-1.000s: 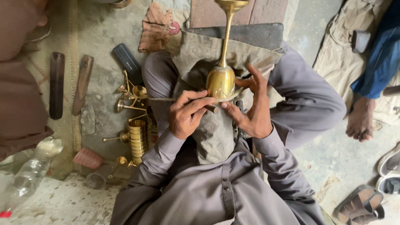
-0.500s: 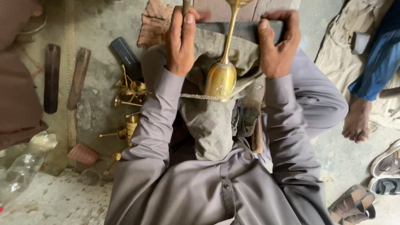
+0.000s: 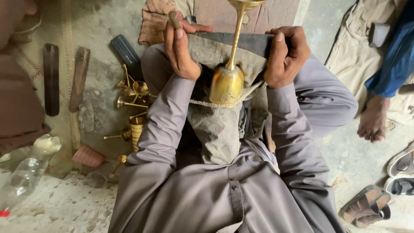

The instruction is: The person sits on the floor and uses a hammer and a metal punch to shape a brass candlestick holder. They repeatedly strike the punch against the body of the holder, rotating the object to work on different areas.

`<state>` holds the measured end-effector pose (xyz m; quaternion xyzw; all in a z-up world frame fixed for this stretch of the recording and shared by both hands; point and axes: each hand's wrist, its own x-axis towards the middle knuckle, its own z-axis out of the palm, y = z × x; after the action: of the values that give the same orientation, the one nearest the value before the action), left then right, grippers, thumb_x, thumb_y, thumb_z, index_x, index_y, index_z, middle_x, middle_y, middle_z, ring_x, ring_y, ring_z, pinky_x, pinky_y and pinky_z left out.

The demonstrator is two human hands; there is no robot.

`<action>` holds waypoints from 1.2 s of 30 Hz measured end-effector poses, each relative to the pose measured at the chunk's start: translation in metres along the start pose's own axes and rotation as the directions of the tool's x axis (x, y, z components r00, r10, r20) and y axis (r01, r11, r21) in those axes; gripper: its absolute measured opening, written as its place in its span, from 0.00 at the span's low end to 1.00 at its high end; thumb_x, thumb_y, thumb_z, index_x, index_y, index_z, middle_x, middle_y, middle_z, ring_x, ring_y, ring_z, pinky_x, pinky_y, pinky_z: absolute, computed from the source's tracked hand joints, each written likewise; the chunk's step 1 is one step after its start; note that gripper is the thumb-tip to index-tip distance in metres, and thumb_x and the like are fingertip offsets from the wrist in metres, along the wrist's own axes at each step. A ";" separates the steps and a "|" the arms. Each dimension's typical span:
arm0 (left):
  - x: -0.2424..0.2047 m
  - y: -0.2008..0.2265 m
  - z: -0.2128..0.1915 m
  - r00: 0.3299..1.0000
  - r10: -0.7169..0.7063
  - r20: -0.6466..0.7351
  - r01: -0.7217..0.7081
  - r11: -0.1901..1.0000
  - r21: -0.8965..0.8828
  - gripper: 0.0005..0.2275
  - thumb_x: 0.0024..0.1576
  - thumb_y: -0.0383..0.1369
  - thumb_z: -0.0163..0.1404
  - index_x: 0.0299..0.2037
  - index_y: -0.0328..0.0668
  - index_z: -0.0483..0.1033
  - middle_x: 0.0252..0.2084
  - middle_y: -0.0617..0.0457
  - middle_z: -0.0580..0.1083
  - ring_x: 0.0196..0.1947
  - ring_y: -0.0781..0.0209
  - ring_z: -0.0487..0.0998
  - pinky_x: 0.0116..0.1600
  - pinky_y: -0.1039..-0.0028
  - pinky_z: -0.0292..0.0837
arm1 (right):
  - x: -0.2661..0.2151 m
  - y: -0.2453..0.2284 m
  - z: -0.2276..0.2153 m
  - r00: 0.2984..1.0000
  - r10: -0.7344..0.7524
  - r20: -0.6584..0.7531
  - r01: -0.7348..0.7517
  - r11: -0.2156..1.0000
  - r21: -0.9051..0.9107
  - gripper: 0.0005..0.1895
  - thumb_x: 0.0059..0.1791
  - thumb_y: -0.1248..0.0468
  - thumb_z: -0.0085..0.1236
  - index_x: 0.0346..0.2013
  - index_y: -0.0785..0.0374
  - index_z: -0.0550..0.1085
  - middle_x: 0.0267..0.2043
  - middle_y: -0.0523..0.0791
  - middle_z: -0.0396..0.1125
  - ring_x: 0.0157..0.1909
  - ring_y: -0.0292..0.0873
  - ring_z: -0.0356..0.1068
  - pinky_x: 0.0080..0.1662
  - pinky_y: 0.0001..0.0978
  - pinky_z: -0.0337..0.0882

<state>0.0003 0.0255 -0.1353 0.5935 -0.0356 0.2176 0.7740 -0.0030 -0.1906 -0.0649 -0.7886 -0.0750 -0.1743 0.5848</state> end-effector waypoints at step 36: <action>-0.049 0.151 -0.003 0.934 -0.142 0.326 -0.047 0.860 0.509 0.10 0.62 0.29 0.60 0.48 0.34 0.74 0.45 0.47 0.79 0.44 0.62 0.85 0.41 0.78 0.83 | -0.245 0.078 -0.097 0.806 0.581 0.112 -0.184 0.427 -0.885 0.27 0.49 0.63 0.57 0.63 0.67 0.67 0.54 0.58 0.68 0.56 0.63 0.69 0.55 0.51 0.70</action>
<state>-0.1016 0.0440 -0.0145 0.8064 -0.1002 0.0897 0.5759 -0.2230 -0.2855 -0.1989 -0.9812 0.0864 0.1200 0.1243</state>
